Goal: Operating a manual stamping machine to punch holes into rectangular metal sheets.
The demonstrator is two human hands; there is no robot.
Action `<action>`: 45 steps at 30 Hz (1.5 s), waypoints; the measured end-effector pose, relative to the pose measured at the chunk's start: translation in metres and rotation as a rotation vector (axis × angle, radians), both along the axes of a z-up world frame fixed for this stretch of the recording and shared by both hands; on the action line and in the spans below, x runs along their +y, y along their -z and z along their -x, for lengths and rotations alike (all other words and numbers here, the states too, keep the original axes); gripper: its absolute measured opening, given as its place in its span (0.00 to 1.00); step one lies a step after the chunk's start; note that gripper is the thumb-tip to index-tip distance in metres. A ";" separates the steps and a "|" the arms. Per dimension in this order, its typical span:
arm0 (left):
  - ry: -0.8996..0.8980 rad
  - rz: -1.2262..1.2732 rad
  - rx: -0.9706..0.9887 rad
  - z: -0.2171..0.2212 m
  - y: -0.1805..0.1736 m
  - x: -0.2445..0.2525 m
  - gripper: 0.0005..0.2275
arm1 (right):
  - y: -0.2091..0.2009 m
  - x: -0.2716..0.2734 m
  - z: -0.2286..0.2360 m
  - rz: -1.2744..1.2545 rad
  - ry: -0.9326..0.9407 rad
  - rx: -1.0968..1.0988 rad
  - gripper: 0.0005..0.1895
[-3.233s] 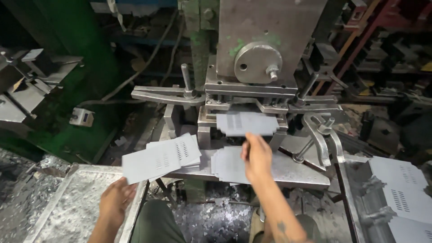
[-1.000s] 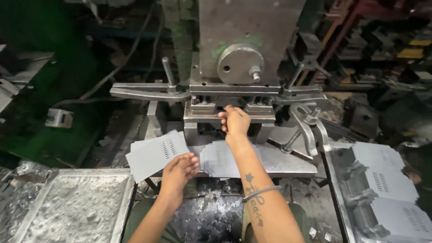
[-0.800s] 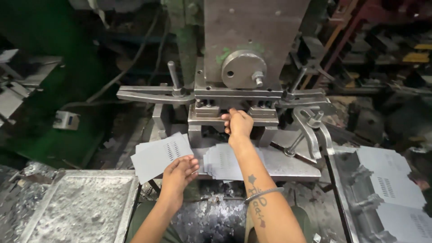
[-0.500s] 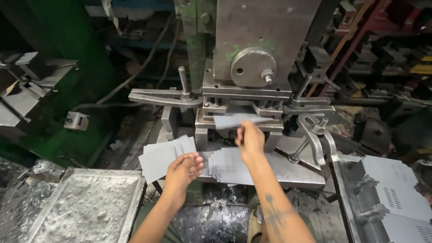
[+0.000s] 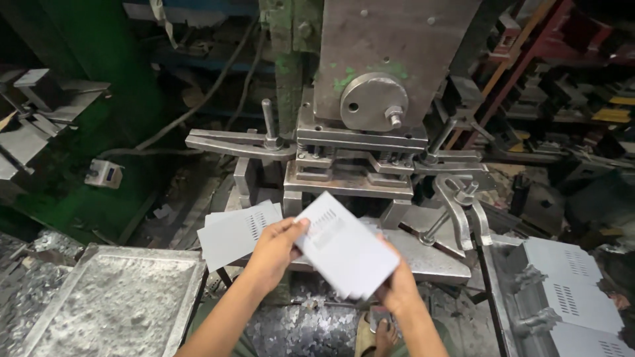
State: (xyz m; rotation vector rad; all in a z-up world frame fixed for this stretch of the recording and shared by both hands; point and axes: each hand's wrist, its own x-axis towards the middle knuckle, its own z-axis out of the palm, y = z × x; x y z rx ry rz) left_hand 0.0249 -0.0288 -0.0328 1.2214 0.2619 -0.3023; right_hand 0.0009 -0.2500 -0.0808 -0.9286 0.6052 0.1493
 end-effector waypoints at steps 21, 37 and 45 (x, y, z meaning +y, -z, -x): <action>-0.078 0.190 0.078 0.011 0.018 -0.017 0.13 | 0.025 0.038 -0.178 0.111 -0.053 -0.190 0.09; -0.065 0.088 0.303 0.024 0.063 -0.024 0.10 | -0.010 0.039 -0.165 0.244 0.101 -0.131 0.06; -0.067 0.078 0.408 0.040 0.107 -0.001 0.15 | -0.021 0.041 -0.157 0.239 0.102 -0.085 0.07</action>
